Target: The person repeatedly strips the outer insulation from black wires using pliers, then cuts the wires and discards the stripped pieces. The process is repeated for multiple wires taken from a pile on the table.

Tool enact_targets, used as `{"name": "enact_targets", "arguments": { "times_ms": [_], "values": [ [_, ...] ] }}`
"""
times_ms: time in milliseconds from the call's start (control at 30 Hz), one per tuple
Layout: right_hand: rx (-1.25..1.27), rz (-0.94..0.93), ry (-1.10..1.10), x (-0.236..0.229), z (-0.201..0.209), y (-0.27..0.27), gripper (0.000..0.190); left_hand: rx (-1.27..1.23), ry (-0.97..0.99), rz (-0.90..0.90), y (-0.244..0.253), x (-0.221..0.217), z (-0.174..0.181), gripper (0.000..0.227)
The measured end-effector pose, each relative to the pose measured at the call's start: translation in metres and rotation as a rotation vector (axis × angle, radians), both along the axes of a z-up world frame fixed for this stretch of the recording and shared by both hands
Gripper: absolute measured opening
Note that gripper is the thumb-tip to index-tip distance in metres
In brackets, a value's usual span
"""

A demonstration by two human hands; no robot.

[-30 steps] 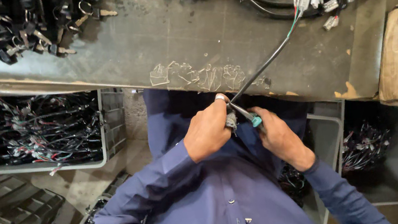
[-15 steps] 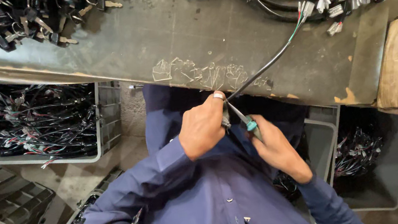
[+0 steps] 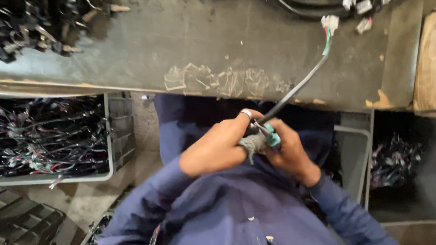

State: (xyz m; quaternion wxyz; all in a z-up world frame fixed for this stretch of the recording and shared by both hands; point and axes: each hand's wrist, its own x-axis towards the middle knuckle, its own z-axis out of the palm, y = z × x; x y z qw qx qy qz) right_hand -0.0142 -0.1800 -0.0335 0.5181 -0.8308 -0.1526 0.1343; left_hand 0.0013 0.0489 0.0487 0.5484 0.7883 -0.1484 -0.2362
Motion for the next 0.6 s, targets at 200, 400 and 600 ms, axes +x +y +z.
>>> {"name": "enact_targets", "arguments": {
  "times_ms": [200, 400, 600],
  "values": [
    [0.312, 0.270, -0.221, 0.028, 0.000, -0.003, 0.029, -0.490, 0.249, -0.152, 0.009, -0.003, 0.026, 0.047],
    [-0.079, 0.145, -0.208, 0.027, 0.036, -0.002, 0.021, -0.111, 0.127, 0.043, 0.005, -0.004, 0.040, 0.065],
    [-0.268, -0.016, -0.160, 0.015, 0.059, 0.006, 0.022, 0.311, -0.344, 0.304, -0.019, -0.006, 0.015, 0.079]
  ]
}}
